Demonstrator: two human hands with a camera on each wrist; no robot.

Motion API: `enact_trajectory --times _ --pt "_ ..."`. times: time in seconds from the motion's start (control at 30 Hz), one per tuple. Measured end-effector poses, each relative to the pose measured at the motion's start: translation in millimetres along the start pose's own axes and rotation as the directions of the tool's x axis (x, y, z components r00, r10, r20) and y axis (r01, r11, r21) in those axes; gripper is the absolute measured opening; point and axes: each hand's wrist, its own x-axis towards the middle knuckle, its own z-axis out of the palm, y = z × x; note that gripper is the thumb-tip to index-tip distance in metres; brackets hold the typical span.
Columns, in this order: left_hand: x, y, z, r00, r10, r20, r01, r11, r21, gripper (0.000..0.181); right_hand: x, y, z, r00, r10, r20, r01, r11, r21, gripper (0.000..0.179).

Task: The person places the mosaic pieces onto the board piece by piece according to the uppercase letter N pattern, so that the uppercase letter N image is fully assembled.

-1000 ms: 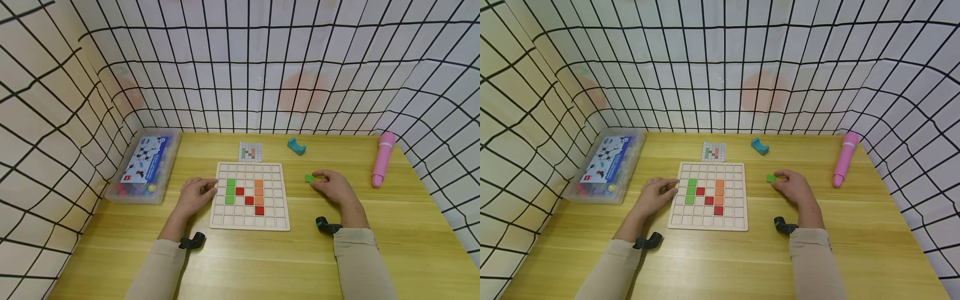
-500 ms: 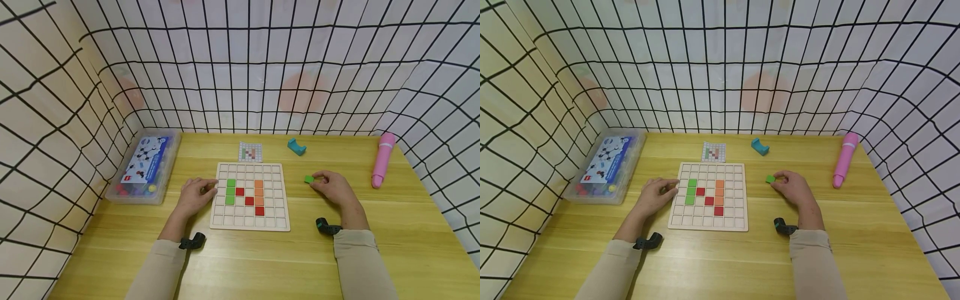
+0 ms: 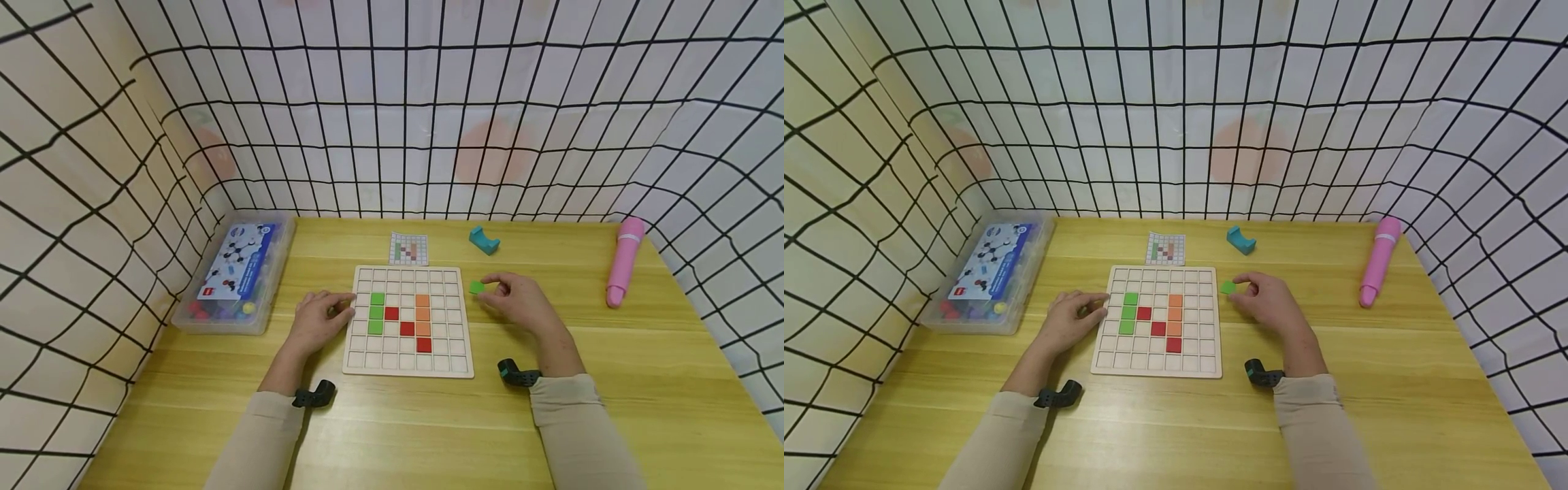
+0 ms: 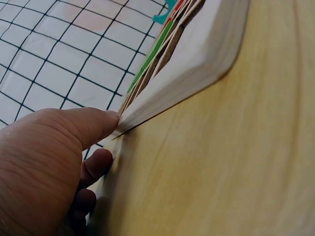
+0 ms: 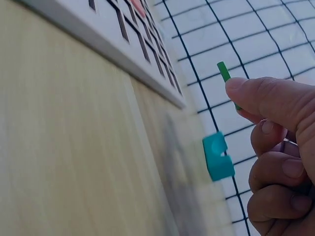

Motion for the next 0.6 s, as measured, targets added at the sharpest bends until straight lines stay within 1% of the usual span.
enact_trajectory --times 0.33,0.47,0.6 --pt "0.7 -0.3 0.8 1.000 0.002 -0.002 -0.002 1.000 0.004 0.033 -4.0 -20.5 8.5 0.999 0.002 0.045 -0.003 1.000 0.022 0.037" --pt "0.7 -0.6 0.9 1.000 -0.001 -0.002 0.001 1.000 0.004 0.033 -3.9 -28.2 15.9 0.998 -0.039 0.055 0.038 0.999 0.018 0.033" --pt "0.9 -1.4 1.3 1.000 0.000 -0.005 0.000 1.000 0.003 0.033 -5.4 -38.8 26.2 0.994 -0.075 0.083 0.075 0.997 -0.004 0.030"
